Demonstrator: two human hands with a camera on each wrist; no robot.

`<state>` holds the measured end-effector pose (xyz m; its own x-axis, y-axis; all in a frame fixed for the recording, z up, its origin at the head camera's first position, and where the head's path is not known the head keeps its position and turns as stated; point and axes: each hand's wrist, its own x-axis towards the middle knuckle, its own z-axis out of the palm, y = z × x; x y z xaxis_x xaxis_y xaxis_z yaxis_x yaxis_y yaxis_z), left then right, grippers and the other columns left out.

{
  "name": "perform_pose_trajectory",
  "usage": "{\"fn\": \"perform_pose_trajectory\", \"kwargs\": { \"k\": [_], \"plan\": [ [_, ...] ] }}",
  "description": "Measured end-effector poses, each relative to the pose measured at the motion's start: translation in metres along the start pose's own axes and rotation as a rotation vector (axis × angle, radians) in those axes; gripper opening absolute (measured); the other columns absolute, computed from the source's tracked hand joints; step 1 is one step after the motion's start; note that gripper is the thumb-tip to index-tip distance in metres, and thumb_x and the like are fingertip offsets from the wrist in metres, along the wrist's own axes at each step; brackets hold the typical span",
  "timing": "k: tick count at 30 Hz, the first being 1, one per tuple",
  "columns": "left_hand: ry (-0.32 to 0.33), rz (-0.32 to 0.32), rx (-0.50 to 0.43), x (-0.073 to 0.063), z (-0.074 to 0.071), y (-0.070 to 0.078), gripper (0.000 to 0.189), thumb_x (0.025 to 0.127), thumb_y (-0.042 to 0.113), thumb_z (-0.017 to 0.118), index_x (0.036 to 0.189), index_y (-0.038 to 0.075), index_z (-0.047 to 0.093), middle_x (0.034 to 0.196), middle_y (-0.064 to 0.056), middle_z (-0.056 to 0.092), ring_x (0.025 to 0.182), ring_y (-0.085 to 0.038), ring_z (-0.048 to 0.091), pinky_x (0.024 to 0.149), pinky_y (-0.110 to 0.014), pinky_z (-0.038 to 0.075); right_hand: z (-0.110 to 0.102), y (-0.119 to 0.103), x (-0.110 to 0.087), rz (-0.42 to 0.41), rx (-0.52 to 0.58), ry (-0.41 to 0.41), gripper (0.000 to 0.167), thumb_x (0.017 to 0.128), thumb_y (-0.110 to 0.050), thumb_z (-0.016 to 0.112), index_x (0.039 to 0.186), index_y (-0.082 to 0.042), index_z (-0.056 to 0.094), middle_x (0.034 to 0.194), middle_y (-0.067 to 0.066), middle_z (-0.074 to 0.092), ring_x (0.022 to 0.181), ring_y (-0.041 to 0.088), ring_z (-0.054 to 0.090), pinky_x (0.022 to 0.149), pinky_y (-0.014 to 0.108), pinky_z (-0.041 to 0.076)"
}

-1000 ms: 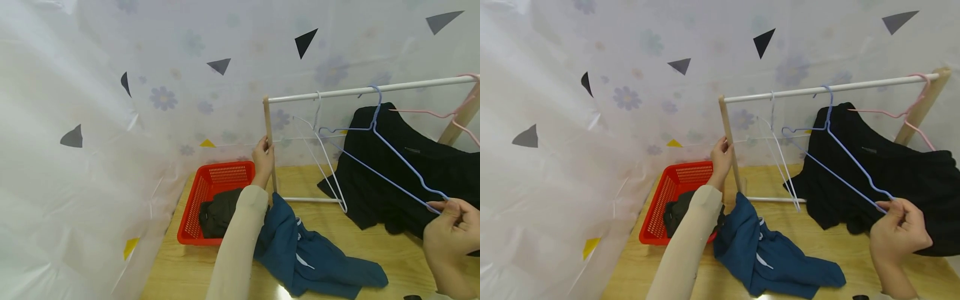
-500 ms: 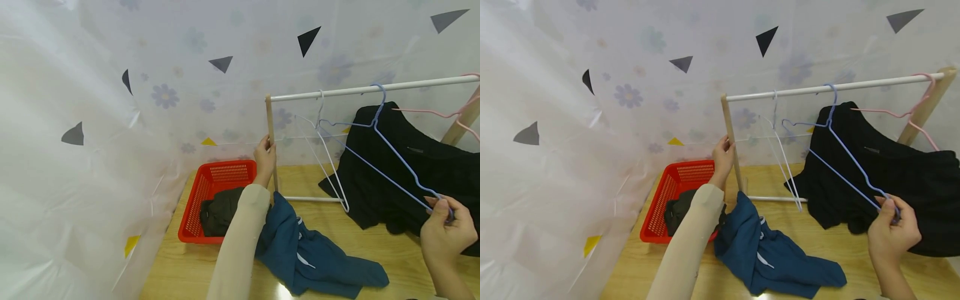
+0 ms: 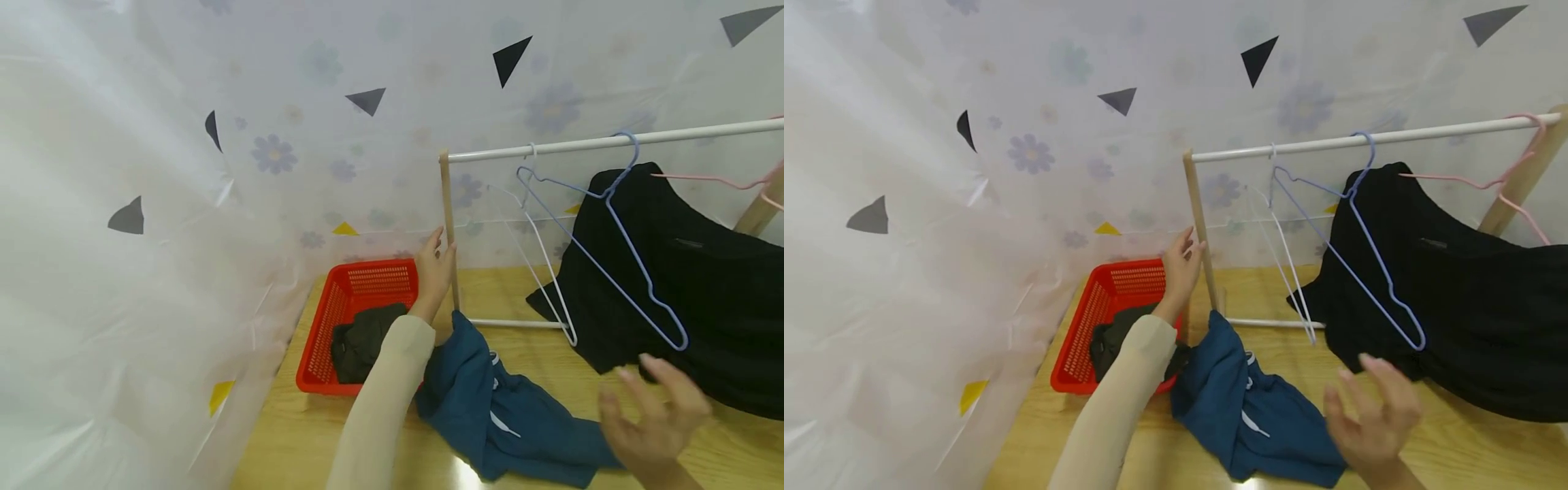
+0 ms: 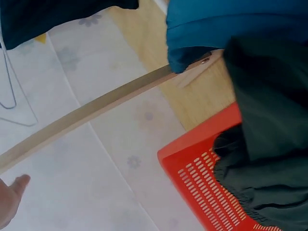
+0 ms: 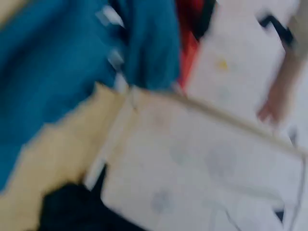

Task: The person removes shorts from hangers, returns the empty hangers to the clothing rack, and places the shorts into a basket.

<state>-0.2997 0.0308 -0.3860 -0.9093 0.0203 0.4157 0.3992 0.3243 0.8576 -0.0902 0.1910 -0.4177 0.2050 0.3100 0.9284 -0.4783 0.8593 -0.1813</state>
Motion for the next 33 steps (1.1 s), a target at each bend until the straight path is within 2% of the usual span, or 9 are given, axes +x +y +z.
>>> {"fn": "perform_pose_trajectory", "kwargs": {
  "k": [3, 5, 7, 9, 12, 15, 20, 27, 33],
  "plan": [
    [0.012, 0.042, 0.057, -0.009, -0.004, -0.005, 0.046, 0.089, 0.015, 0.061, 0.133, 0.005, 0.050, 0.137, -0.015, 0.049, 0.127, -0.027, 0.047, 0.102, -0.039, 0.042, -0.014, -0.009, -0.046, -0.064, 0.165, -0.448, 0.038, 0.093, -0.037, 0.053, 0.099, -0.001, 0.065, 0.105, 0.024, 0.058, 0.105, 0.029, 0.050, 0.104, 0.027, 0.031],
    [0.023, 0.068, 0.069, -0.017, -0.006, -0.010, 0.048, 0.089, 0.016, 0.062, 0.134, 0.005, 0.049, 0.139, -0.015, 0.047, 0.129, -0.026, 0.044, 0.105, -0.039, 0.039, -0.028, -0.009, -0.082, 0.010, 0.173, -0.805, 0.052, 0.093, -0.049, 0.048, 0.113, -0.003, 0.062, 0.117, 0.028, 0.052, 0.112, 0.032, 0.045, 0.105, 0.037, 0.030],
    [0.033, 0.070, 0.040, -0.026, -0.009, -0.017, 0.050, 0.089, 0.016, 0.062, 0.135, 0.006, 0.048, 0.140, -0.014, 0.046, 0.131, -0.025, 0.043, 0.106, -0.038, 0.038, -0.037, -0.010, -0.115, 0.126, 0.080, -1.086, 0.067, 0.085, -0.062, 0.050, 0.129, -0.012, 0.053, 0.128, 0.027, 0.045, 0.119, 0.036, 0.040, 0.100, 0.051, 0.034],
    [0.051, 0.081, 0.024, -0.036, -0.011, -0.025, 0.050, 0.088, 0.016, 0.063, 0.135, 0.005, 0.048, 0.140, -0.014, 0.047, 0.131, -0.026, 0.043, 0.106, -0.038, 0.038, -0.042, -0.013, -0.142, 0.266, -0.041, -1.302, 0.082, 0.075, -0.070, 0.055, 0.139, -0.021, 0.041, 0.136, 0.027, 0.036, 0.121, 0.045, 0.035, 0.090, 0.066, 0.034],
    [0.067, 0.084, -0.014, -0.049, -0.016, -0.037, 0.050, 0.088, 0.015, 0.063, 0.134, 0.003, 0.048, 0.139, -0.015, 0.047, 0.129, -0.027, 0.044, 0.105, -0.039, 0.038, -0.042, -0.015, -0.169, 0.432, -0.178, -1.515, 0.099, 0.062, -0.074, 0.063, 0.144, -0.029, 0.030, 0.142, 0.027, 0.026, 0.123, 0.055, 0.030, 0.081, 0.080, 0.027],
    [0.083, 0.087, -0.016, -0.060, -0.022, -0.048, 0.049, 0.089, 0.017, 0.063, 0.132, 0.000, 0.049, 0.137, -0.018, 0.048, 0.128, -0.029, 0.046, 0.103, -0.041, 0.040, -0.037, -0.013, -0.183, 0.504, -0.231, -1.625, 0.100, 0.059, -0.077, 0.062, 0.142, -0.030, 0.033, 0.144, 0.028, 0.023, 0.124, 0.061, 0.026, 0.080, 0.084, 0.022],
    [0.114, 0.051, 0.013, -0.075, -0.038, -0.067, 0.048, 0.088, 0.020, 0.063, 0.130, 0.000, 0.051, 0.135, -0.018, 0.050, 0.122, -0.030, 0.051, 0.097, -0.044, 0.045, -0.035, -0.007, -0.197, 0.502, -0.237, -1.711, 0.099, 0.057, -0.075, 0.065, 0.139, -0.024, 0.041, 0.141, 0.031, 0.024, 0.119, 0.062, 0.031, 0.075, 0.083, 0.026],
    [0.104, 0.019, 0.051, -0.092, -0.066, -0.086, 0.047, 0.090, 0.017, 0.061, 0.132, -0.001, 0.049, 0.138, -0.020, 0.047, 0.123, -0.034, 0.049, 0.097, -0.050, 0.043, -0.038, 0.006, -0.205, 0.448, -0.280, -1.760, 0.094, 0.055, -0.066, 0.072, 0.135, -0.023, 0.046, 0.134, 0.036, 0.032, 0.111, 0.055, 0.041, 0.072, 0.076, 0.035],
    [0.131, 0.026, 0.117, -0.096, -0.092, -0.103, 0.045, 0.089, 0.015, 0.062, 0.130, -0.003, 0.051, 0.135, -0.022, 0.048, 0.125, -0.035, 0.047, 0.100, -0.048, 0.042, -0.029, 0.015, -0.198, 0.406, -0.310, -1.796, 0.084, 0.060, -0.057, 0.075, 0.131, -0.020, 0.050, 0.121, 0.031, 0.044, 0.102, 0.047, 0.046, 0.067, 0.067, 0.040]
  ]
}}
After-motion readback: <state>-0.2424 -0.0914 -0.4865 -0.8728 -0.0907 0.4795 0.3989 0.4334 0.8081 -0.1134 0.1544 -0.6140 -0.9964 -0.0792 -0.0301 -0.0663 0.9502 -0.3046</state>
